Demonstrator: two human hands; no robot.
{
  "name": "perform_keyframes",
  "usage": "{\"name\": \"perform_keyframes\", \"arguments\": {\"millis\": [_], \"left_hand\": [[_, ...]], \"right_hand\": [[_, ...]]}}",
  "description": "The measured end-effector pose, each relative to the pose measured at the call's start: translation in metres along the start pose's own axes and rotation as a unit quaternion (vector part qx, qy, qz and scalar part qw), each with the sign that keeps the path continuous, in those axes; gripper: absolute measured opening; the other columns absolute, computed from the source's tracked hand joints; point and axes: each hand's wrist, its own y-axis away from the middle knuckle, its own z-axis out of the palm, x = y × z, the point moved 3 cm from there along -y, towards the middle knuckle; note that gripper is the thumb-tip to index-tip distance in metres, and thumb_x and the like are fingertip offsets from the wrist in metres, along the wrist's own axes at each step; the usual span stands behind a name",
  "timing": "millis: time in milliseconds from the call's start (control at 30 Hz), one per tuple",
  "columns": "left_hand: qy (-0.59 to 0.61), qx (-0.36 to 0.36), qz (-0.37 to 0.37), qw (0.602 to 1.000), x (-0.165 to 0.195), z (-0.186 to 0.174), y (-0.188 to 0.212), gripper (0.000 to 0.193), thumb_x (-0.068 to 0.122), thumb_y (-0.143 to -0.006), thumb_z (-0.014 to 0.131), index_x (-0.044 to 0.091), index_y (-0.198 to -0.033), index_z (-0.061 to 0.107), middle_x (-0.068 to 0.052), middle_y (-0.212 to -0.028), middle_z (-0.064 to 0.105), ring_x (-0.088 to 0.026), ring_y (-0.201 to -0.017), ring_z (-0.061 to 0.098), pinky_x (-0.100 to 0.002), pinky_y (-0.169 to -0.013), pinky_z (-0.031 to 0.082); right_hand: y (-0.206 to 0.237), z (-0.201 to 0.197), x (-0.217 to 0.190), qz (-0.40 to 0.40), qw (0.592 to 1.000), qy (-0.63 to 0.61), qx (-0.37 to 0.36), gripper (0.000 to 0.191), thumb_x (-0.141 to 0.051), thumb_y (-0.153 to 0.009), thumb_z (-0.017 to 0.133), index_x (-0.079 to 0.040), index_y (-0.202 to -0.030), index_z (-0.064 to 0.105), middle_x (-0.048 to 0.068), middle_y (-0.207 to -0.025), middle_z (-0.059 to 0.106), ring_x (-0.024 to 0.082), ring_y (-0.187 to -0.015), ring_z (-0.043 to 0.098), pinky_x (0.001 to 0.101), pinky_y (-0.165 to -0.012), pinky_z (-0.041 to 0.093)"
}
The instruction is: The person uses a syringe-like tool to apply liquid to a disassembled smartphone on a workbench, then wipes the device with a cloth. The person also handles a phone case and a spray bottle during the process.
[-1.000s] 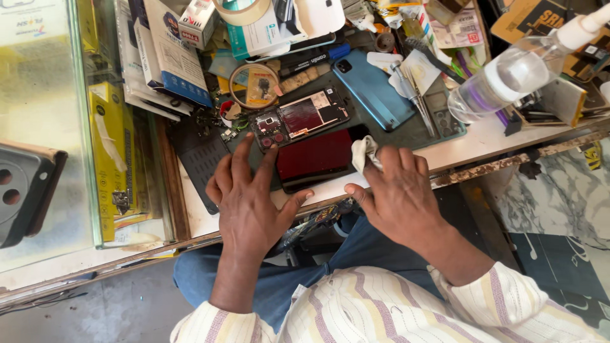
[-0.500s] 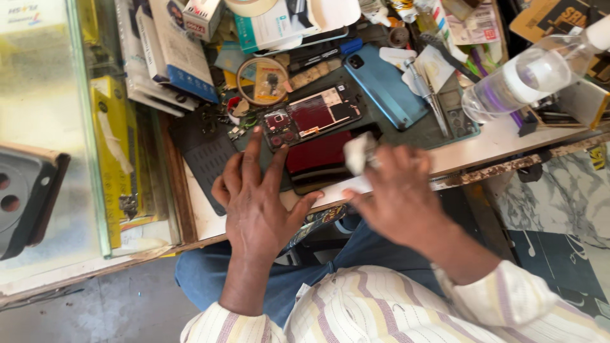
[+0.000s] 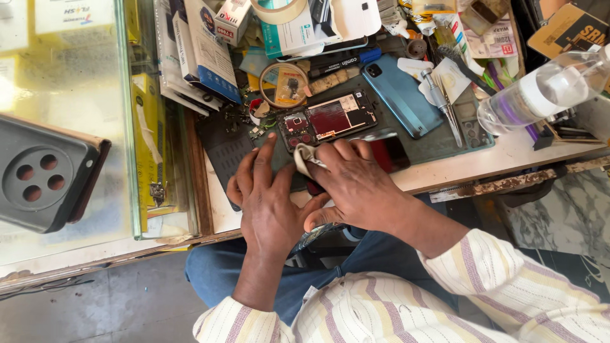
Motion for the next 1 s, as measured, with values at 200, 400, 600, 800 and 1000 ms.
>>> {"name": "perform_keyframes", "arguments": {"millis": [200, 400, 600, 800, 1000], "left_hand": [[-0.002, -0.004, -0.009, 1.0, -0.002, 0.001, 0.002, 0.068, 0.06, -0.066, 0.085, 0.011, -0.113, 0.077, -0.014, -0.153, 0.048, -0.037, -0.14, 0.04, -0.054, -0.11, 0.024], [-0.004, 0.002, 0.0, 1.0, -0.003, 0.004, 0.002, 0.072, 0.065, -0.07, 0.086, 0.007, -0.113, 0.077, -0.012, -0.155, 0.048, -0.034, -0.142, 0.041, -0.054, -0.114, 0.024], [0.004, -0.001, -0.009, 1.0, -0.002, 0.002, 0.002, 0.072, 0.064, -0.064, 0.087, 0.008, -0.108, 0.077, -0.013, -0.152, 0.049, -0.037, -0.14, 0.039, -0.056, -0.109, 0.023], [-0.031, -0.015, -0.014, 0.999, -0.001, 0.002, 0.002, 0.079, 0.052, -0.057, 0.087, 0.016, -0.125, 0.075, -0.009, -0.156, 0.047, -0.033, -0.143, 0.038, -0.054, -0.111, 0.023], [-0.006, -0.01, -0.003, 1.0, 0.0, 0.001, 0.0, 0.076, 0.062, -0.063, 0.091, 0.019, -0.123, 0.073, -0.011, -0.157, 0.041, -0.036, -0.143, 0.036, -0.058, -0.109, 0.022]], "right_hand": [[0.008, -0.015, 0.021, 0.029, 0.998, -0.007, -0.056, 0.087, -0.084, -0.085, 0.041, -0.007, -0.117, 0.067, 0.011, -0.115, 0.053, 0.03, -0.113, 0.048, 0.0488, -0.096, 0.034], [0.002, -0.001, 0.014, 0.004, 0.998, 0.024, -0.055, 0.092, -0.087, -0.081, 0.045, -0.001, -0.106, 0.067, 0.014, -0.115, 0.051, 0.032, -0.117, 0.047, 0.0496, -0.098, 0.036], [0.004, -0.004, 0.014, -0.027, 0.997, -0.025, -0.072, 0.089, -0.086, -0.073, 0.051, -0.002, -0.096, 0.069, 0.015, -0.109, 0.052, 0.033, -0.108, 0.047, 0.0507, -0.094, 0.035], [0.031, -0.014, 0.012, -0.039, 0.995, -0.046, -0.085, 0.083, -0.082, -0.079, 0.05, -0.005, -0.098, 0.074, 0.012, -0.105, 0.054, 0.03, -0.105, 0.047, 0.051, -0.092, 0.032], [0.023, -0.013, 0.021, -0.014, 0.997, -0.016, -0.077, 0.078, -0.079, -0.084, 0.049, -0.006, -0.092, 0.074, 0.011, -0.108, 0.055, 0.03, -0.11, 0.048, 0.0521, -0.097, 0.033]]}}
